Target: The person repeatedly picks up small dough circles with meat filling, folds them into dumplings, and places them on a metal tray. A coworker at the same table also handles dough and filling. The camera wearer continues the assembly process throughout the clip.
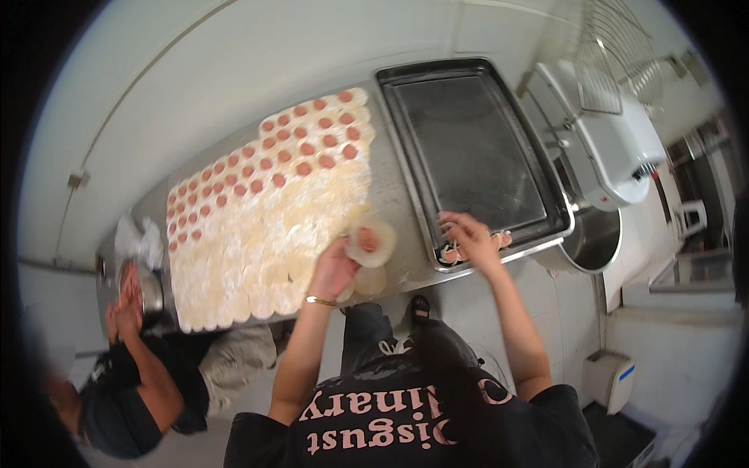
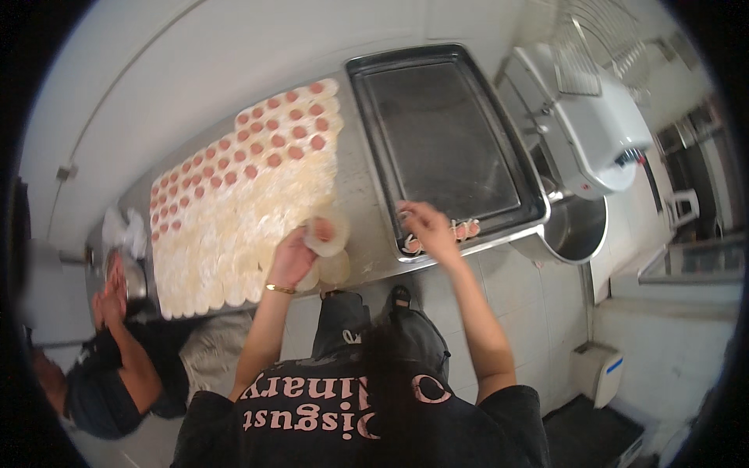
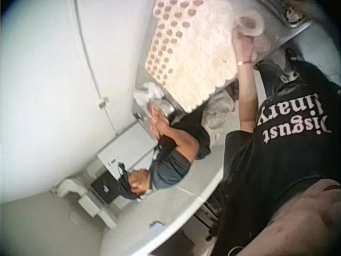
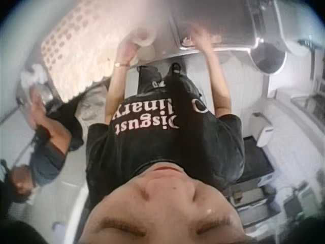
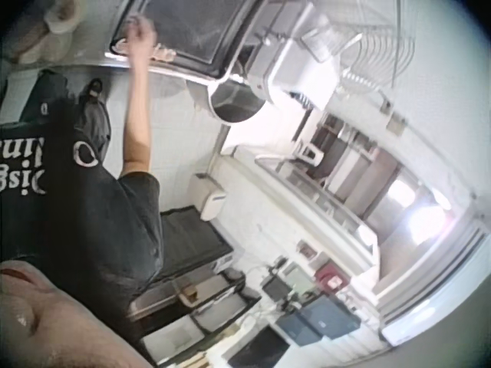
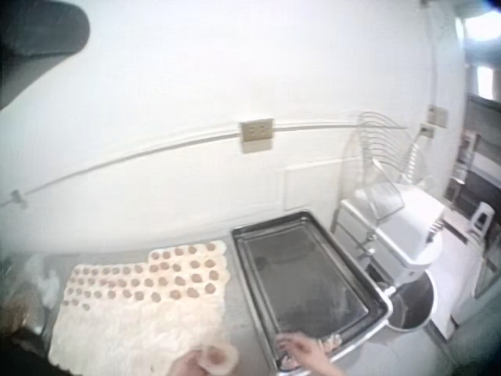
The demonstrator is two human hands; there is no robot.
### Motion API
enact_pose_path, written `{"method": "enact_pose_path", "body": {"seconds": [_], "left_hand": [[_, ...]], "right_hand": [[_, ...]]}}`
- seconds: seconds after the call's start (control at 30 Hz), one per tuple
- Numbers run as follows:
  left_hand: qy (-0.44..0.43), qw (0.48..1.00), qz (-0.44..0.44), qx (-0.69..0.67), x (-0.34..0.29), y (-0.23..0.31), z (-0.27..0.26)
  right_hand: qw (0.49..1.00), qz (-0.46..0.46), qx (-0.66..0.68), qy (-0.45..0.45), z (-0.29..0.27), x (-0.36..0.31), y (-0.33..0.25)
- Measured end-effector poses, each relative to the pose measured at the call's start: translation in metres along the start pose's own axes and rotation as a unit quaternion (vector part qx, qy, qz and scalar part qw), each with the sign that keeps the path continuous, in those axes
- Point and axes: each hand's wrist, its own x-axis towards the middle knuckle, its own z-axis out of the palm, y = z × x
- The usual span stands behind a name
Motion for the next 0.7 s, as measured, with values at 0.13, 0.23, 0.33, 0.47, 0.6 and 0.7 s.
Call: {"method": "enact_pose_path", "body": {"seconds": [0.13, 0.23, 0.33, 0.47, 0.6, 0.7], "left_hand": [[0.029, 0.999, 0.016, 0.04, -0.019, -0.035, 0.029], [0.053, 0.98, 0.061, 0.184, -0.023, -0.045, 0.021], [0.131, 0.887, 0.102, 0.432, -0.021, -0.059, 0.006], [0.18, 0.804, 0.097, 0.558, -0.018, -0.08, -0.008], [0.147, 0.924, 0.095, 0.34, -0.018, -0.092, -0.016], [0.125, 0.923, 0.1, 0.351, -0.02, -0.091, -0.015]], "right_hand": [[0.932, 0.197, 0.302, -0.024, 0.086, -0.019, 0.002], [0.929, 0.201, 0.31, 0.01, 0.108, -0.028, 0.018], [0.957, 0.178, 0.227, 0.038, 0.117, -0.034, 0.038], [0.955, 0.201, 0.211, 0.058, 0.12, -0.037, 0.056], [0.944, 0.176, 0.278, 0.033, 0.118, -0.043, 0.057], [0.962, 0.102, 0.254, 0.017, 0.118, -0.048, 0.052]]}}
